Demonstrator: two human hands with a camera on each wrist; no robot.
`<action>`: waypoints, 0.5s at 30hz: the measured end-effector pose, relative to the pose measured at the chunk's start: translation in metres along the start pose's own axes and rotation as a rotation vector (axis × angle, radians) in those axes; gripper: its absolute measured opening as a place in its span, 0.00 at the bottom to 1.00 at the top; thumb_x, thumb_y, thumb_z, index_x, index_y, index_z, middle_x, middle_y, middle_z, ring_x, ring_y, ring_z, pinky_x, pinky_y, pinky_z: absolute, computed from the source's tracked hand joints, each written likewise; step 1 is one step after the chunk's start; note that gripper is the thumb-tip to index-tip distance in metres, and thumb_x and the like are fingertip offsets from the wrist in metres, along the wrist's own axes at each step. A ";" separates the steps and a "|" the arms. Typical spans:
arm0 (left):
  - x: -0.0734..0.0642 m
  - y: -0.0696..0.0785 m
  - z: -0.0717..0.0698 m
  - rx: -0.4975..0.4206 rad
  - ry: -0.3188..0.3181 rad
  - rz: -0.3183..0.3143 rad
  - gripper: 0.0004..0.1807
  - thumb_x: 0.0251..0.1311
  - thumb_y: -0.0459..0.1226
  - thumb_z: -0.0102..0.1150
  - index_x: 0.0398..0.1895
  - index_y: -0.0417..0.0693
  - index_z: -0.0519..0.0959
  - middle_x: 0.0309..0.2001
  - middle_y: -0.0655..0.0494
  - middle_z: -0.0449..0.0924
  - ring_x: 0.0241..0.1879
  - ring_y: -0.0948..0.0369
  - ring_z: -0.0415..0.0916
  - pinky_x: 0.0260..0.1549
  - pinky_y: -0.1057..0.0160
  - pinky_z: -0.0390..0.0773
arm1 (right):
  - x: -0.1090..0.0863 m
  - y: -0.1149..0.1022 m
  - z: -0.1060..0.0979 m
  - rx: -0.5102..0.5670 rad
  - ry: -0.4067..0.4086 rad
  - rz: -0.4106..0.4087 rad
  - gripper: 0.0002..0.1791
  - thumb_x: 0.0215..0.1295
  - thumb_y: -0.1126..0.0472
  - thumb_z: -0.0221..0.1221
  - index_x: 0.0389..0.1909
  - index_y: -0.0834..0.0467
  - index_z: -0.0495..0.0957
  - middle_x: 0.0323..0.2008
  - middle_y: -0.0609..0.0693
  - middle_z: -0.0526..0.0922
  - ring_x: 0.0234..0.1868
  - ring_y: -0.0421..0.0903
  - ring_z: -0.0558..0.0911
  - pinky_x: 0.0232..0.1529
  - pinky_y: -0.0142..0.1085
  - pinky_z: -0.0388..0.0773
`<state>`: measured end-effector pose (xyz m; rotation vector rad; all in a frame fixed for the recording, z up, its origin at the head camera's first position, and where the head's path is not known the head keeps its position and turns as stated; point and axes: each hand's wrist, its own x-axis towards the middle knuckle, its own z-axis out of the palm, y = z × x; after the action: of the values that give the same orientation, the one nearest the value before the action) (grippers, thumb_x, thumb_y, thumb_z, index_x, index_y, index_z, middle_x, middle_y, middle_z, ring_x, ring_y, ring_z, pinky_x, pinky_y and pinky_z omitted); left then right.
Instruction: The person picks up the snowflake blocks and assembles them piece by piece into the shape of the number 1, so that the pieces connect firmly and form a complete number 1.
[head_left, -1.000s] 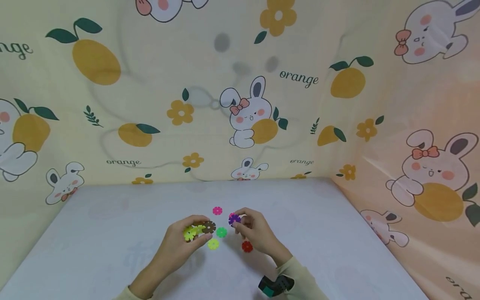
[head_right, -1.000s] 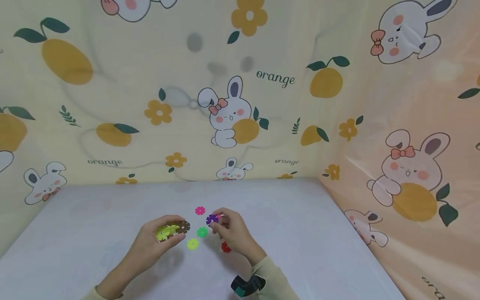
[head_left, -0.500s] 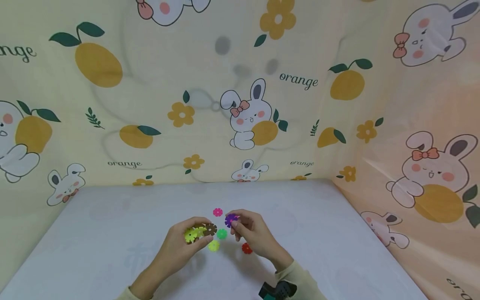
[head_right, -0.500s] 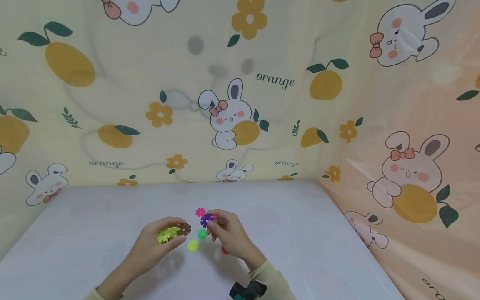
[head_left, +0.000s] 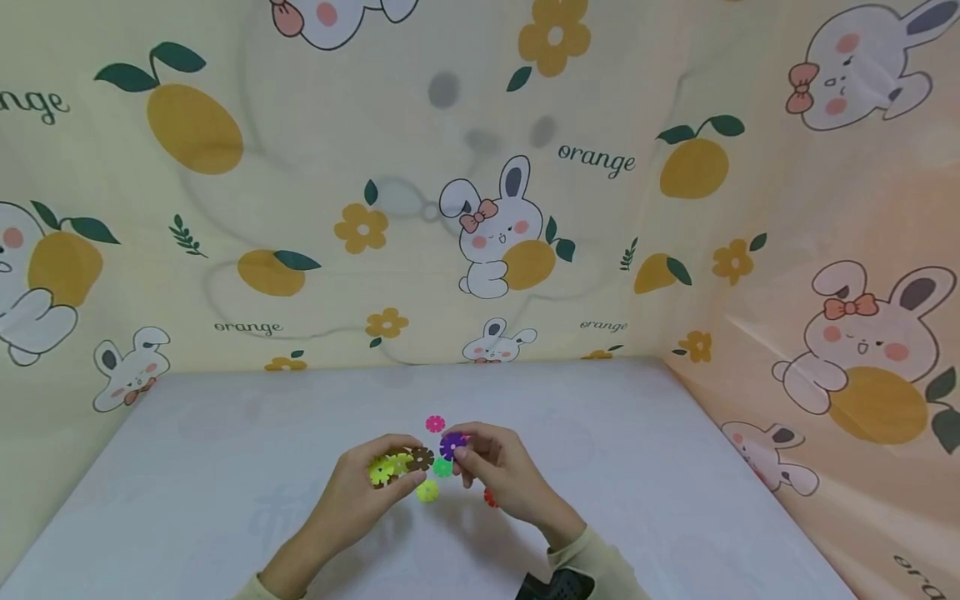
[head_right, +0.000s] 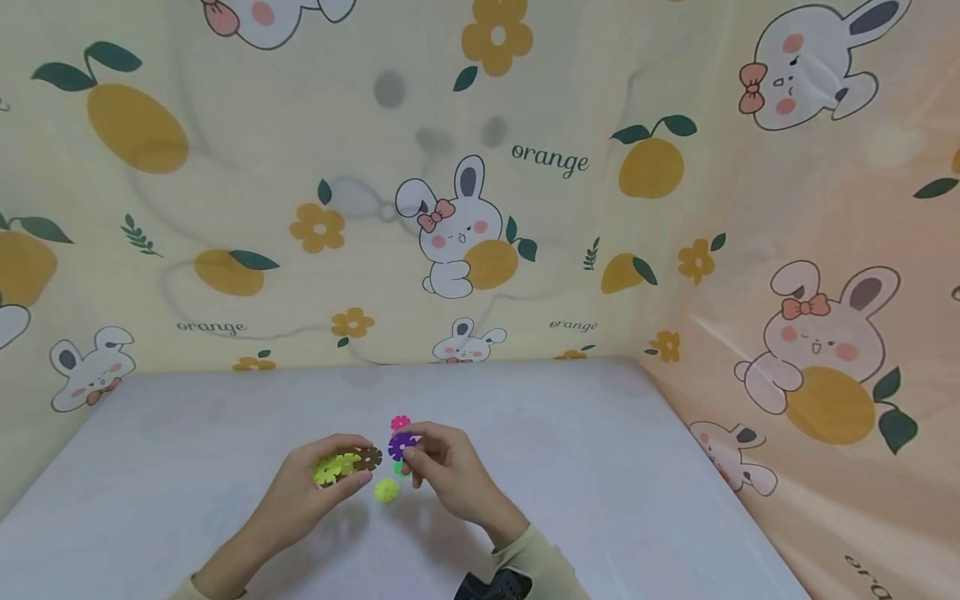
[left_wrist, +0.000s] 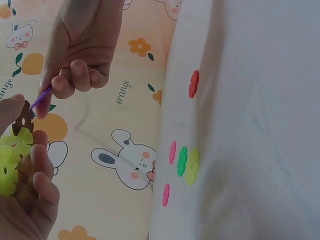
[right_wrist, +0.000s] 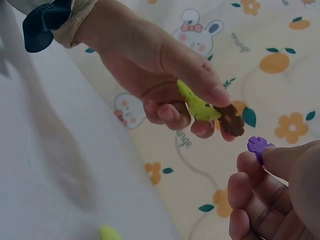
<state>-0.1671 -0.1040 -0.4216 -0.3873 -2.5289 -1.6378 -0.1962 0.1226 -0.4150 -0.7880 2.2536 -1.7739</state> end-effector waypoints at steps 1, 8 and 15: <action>0.000 0.000 0.000 -0.002 0.000 0.005 0.16 0.56 0.40 0.74 0.47 0.61 0.84 0.44 0.68 0.87 0.46 0.66 0.82 0.50 0.67 0.79 | 0.000 0.000 0.000 0.002 -0.002 -0.007 0.14 0.77 0.63 0.54 0.58 0.59 0.78 0.34 0.65 0.82 0.27 0.37 0.78 0.34 0.31 0.80; 0.000 0.000 0.000 -0.015 -0.001 0.032 0.15 0.57 0.39 0.73 0.48 0.61 0.84 0.44 0.67 0.87 0.45 0.66 0.82 0.47 0.68 0.80 | -0.001 -0.002 0.003 0.002 -0.018 -0.029 0.14 0.77 0.62 0.54 0.58 0.61 0.78 0.34 0.66 0.82 0.27 0.36 0.78 0.33 0.29 0.79; -0.001 -0.001 0.000 -0.016 -0.016 0.060 0.15 0.59 0.41 0.72 0.49 0.56 0.84 0.45 0.63 0.88 0.46 0.65 0.83 0.47 0.68 0.80 | 0.000 0.000 0.004 -0.016 -0.029 -0.029 0.13 0.76 0.64 0.54 0.54 0.63 0.80 0.34 0.66 0.83 0.28 0.36 0.78 0.33 0.33 0.81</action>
<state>-0.1663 -0.1051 -0.4230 -0.4745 -2.4915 -1.6410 -0.1940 0.1192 -0.4165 -0.8482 2.2523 -1.7479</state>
